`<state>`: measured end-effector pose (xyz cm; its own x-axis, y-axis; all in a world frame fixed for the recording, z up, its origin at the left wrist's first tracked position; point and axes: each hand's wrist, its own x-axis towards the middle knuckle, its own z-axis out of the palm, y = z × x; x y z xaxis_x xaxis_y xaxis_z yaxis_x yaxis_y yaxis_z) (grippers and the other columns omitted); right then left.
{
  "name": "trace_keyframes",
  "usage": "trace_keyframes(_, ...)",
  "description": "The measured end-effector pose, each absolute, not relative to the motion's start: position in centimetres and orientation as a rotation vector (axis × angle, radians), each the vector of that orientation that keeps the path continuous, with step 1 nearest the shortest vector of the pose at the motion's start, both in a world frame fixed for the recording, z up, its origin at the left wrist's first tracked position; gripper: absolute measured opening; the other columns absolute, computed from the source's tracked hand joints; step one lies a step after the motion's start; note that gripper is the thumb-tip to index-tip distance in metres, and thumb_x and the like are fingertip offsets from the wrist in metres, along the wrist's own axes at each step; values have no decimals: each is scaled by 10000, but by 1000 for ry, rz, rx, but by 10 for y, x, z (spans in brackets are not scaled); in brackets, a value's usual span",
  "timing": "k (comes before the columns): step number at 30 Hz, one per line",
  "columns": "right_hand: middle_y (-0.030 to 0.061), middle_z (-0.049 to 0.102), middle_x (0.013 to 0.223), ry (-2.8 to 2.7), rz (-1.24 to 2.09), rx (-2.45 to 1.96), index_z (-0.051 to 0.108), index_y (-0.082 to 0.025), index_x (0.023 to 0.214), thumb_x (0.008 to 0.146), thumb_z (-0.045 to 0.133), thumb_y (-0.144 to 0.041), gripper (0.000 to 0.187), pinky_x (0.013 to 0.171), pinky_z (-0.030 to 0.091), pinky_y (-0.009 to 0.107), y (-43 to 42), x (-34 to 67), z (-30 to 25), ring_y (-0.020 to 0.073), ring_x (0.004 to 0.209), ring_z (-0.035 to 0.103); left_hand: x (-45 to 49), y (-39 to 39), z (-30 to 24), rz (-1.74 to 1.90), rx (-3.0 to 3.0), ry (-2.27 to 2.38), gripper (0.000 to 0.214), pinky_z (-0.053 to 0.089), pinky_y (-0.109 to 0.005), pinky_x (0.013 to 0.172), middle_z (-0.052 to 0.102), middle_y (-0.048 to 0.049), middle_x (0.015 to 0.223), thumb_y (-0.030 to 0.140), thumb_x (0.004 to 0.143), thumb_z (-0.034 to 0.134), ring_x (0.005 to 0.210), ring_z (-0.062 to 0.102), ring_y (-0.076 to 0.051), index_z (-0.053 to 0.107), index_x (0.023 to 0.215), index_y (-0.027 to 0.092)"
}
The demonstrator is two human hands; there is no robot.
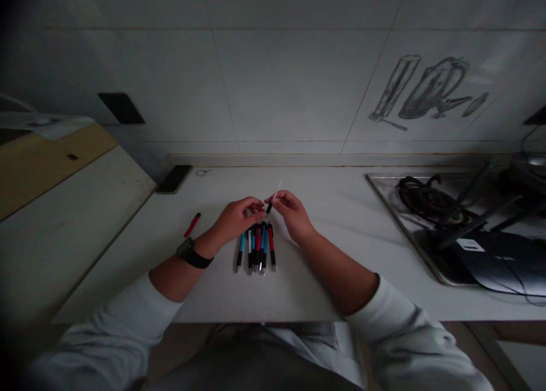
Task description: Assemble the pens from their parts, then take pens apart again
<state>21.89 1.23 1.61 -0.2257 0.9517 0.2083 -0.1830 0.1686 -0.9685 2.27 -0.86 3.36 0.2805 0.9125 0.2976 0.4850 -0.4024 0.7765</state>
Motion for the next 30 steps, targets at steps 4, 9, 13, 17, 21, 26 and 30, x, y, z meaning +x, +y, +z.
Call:
trace_keyframes(4,32,708,999,-1353,1320,-785,594,-246,899,832,720,-494,286,962,514,368,9,203,16,196,977,662,35,-7,23,1090,1890,1276,212,548,-320,784,772,-38,922,397,882,705,834,714,-199,724,1003,224)
trace_keyframes(9,46,712,1087,-1546,1113,-967,649,-248,1096,902,634,-487,308,933,513,334,32,201,8,181,994,656,22,11,10,1225,1700,1273,241,556,-333,854,781,-67,973,427,887,682,909,732,-213,710,969,202)
trace_keyframes(13,58,724,994,-1965,726,-1266,705,-214,1068,951,609,-372,218,861,494,312,53,201,2,172,891,642,7,27,4,1366,1541,1340,297,551,-332,886,784,-97,985,460,913,629,931,737,-207,679,1005,182)
trace_keyframes(17,86,704,993,-2335,461,-1320,763,-202,1013,918,691,-339,182,870,470,296,54,187,5,190,918,634,-3,36,-2,1423,1465,1398,343,544,-307,832,780,-99,959,507,905,636,873,722,-193,678,962,171)
trace_keyframes(21,89,692,1013,-2475,329,-1342,775,-206,990,931,638,-249,156,862,460,284,54,185,9,199,938,640,-6,39,-8,1425,1452,1377,368,538,-304,820,778,-90,939,535,890,652,869,716,-196,686,950,173)
trace_keyframes(26,115,702,1076,-2364,231,-1633,757,-189,1047,960,567,-248,218,833,455,286,81,240,10,207,941,642,-8,40,-11,1411,1460,1334,340,531,-319,836,775,-77,905,517,879,666,869,717,-203,682,916,180)
trace_keyframes(30,139,716,1095,-2065,113,-1964,750,-178,1091,953,571,-255,240,855,458,303,108,299,6,228,980,643,-9,40,-13,1378,1482,1320,318,526,-329,850,772,-79,910,496,881,666,884,719,-207,681,914,180)
